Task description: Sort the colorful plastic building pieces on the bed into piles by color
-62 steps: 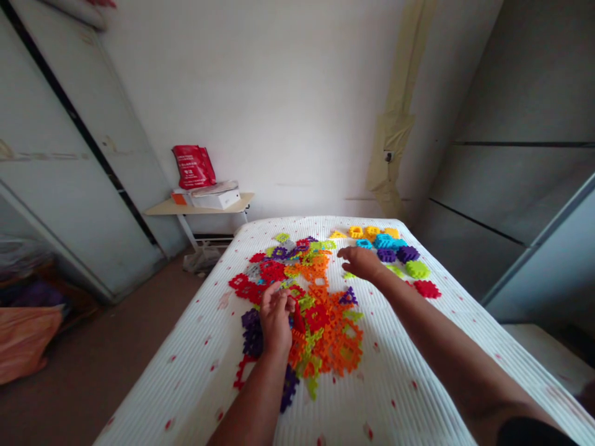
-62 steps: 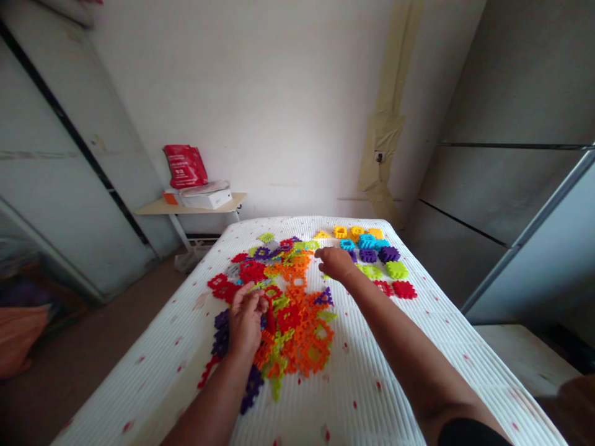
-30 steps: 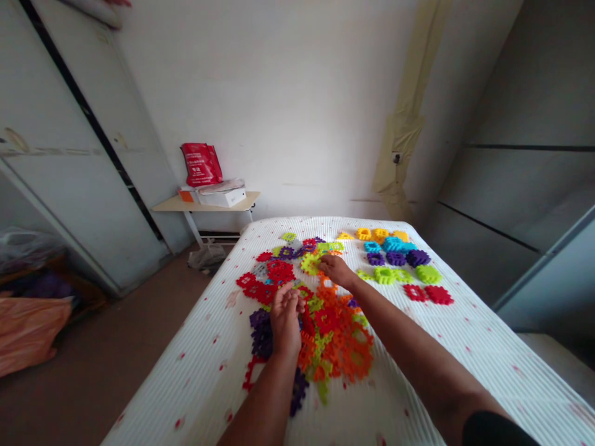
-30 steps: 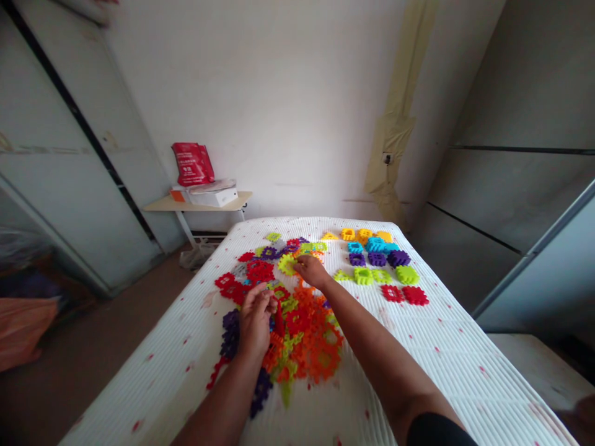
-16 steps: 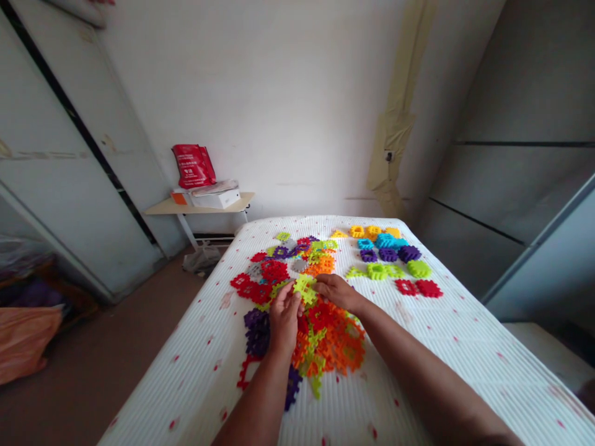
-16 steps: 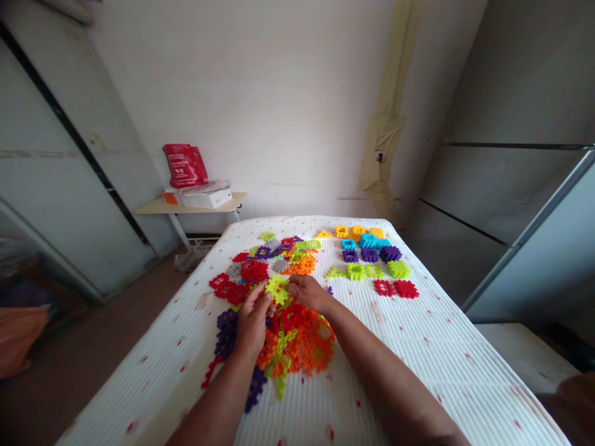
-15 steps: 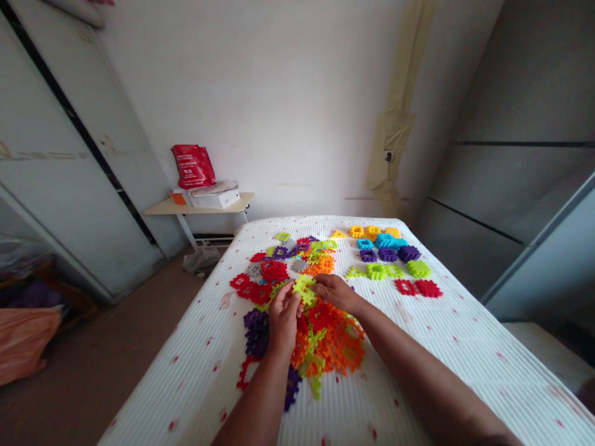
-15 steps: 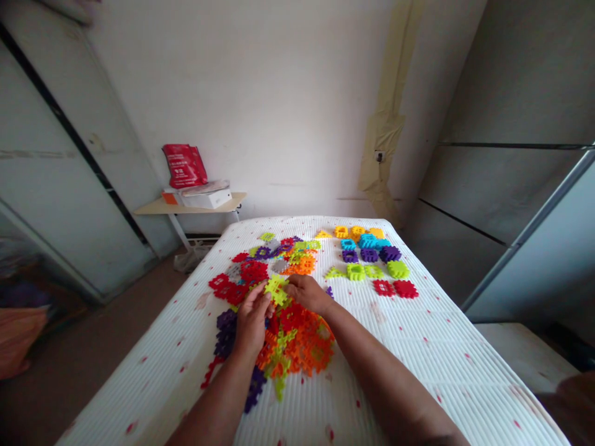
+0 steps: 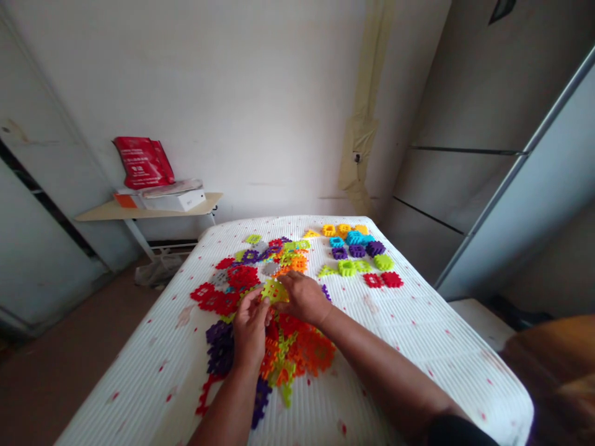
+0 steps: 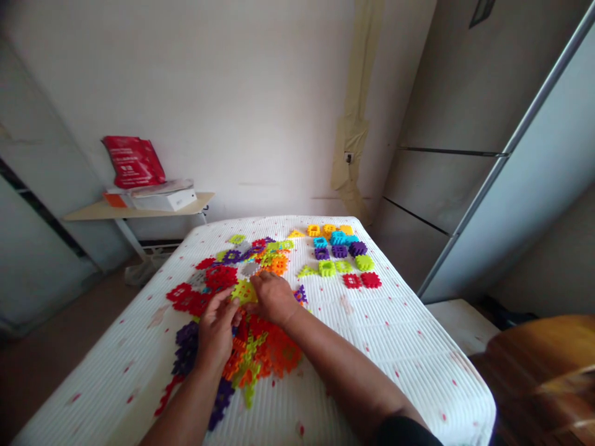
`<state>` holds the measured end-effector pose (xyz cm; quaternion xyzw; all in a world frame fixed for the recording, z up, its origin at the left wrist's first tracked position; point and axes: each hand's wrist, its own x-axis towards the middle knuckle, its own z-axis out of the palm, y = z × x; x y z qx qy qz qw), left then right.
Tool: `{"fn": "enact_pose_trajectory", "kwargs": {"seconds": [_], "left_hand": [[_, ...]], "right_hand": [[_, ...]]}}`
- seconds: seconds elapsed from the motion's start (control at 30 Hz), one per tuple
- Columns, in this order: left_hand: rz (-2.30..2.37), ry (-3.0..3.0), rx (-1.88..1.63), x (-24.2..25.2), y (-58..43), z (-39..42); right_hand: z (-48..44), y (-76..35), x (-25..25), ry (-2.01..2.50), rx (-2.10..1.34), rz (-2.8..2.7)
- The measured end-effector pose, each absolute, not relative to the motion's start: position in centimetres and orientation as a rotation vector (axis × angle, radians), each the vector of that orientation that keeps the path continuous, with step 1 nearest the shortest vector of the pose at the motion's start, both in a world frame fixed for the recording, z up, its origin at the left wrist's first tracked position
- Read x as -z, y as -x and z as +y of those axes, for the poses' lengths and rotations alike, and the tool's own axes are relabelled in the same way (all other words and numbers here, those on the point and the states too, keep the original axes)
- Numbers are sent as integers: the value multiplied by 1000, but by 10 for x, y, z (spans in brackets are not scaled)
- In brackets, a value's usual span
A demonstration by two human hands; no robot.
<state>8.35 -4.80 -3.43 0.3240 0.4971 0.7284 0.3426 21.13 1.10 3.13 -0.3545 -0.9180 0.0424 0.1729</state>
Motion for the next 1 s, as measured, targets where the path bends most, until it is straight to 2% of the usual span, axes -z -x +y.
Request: {"fn": "enact_pose_trajectory", "kwargs": {"seconds": [0.43, 0.73, 1.0], "left_hand": [[1223, -855, -1855, 27, -88, -51], [1260, -814, -1905, 36, -85, -48], [1301, -825, -1911, 37, -84, -47]], "right_hand": [[21, -212, -22, 843, -666, -2359], [31, -232, -41, 857, -566, -2566], [31, -228, -32, 898, -464, -2589]]}}
